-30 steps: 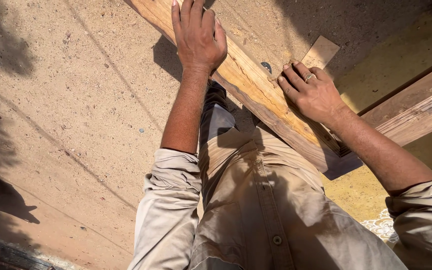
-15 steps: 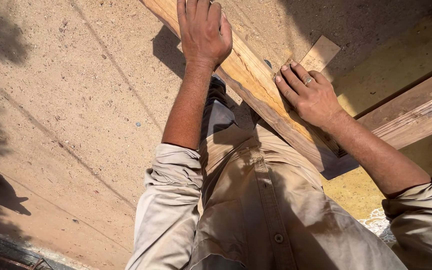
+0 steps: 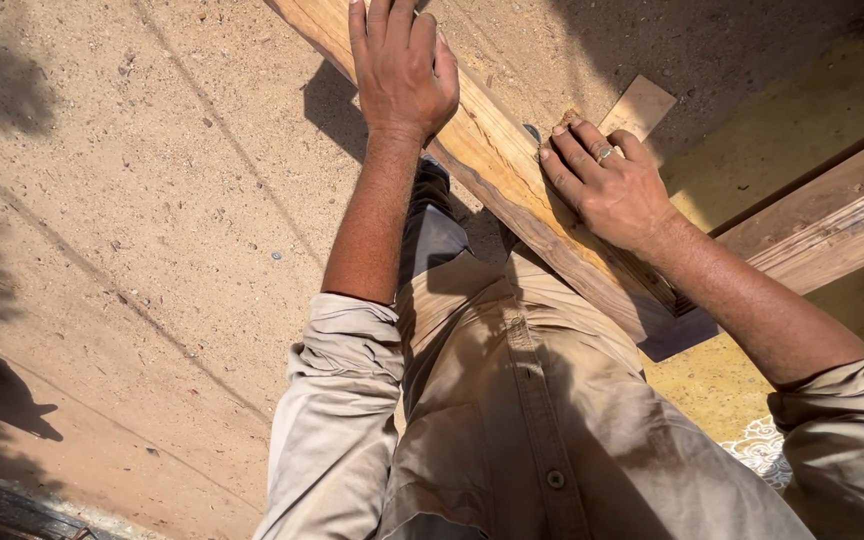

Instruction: Sanding the surfaces and corners of a large wooden frame using a small sanding block.

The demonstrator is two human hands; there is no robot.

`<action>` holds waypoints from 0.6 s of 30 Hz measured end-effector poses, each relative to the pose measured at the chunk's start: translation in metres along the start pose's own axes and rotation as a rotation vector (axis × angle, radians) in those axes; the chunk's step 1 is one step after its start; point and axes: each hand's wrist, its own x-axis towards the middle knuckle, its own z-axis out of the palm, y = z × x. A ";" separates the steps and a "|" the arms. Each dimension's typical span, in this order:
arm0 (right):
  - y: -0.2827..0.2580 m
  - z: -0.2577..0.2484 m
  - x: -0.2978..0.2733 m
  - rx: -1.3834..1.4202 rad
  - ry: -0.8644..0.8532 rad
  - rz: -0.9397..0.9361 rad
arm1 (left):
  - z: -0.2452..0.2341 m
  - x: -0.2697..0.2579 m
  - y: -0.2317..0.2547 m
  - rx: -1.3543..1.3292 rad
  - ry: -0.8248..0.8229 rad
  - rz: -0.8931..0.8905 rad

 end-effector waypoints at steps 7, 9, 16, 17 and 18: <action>0.015 -0.012 -0.011 -0.099 -0.141 -0.083 | -0.004 0.003 0.002 0.018 -0.016 -0.009; 0.016 -0.010 -0.010 -0.066 -0.092 -0.036 | -0.005 0.005 0.002 0.024 -0.015 -0.004; -0.001 0.000 0.011 -0.051 -0.015 -0.003 | -0.006 0.002 0.001 0.000 0.030 0.030; -0.001 0.000 0.011 -0.047 -0.018 -0.008 | -0.005 0.001 0.001 0.001 0.026 0.025; -0.001 0.000 0.011 -0.029 -0.026 -0.003 | -0.004 0.001 0.000 -0.006 -0.025 -0.001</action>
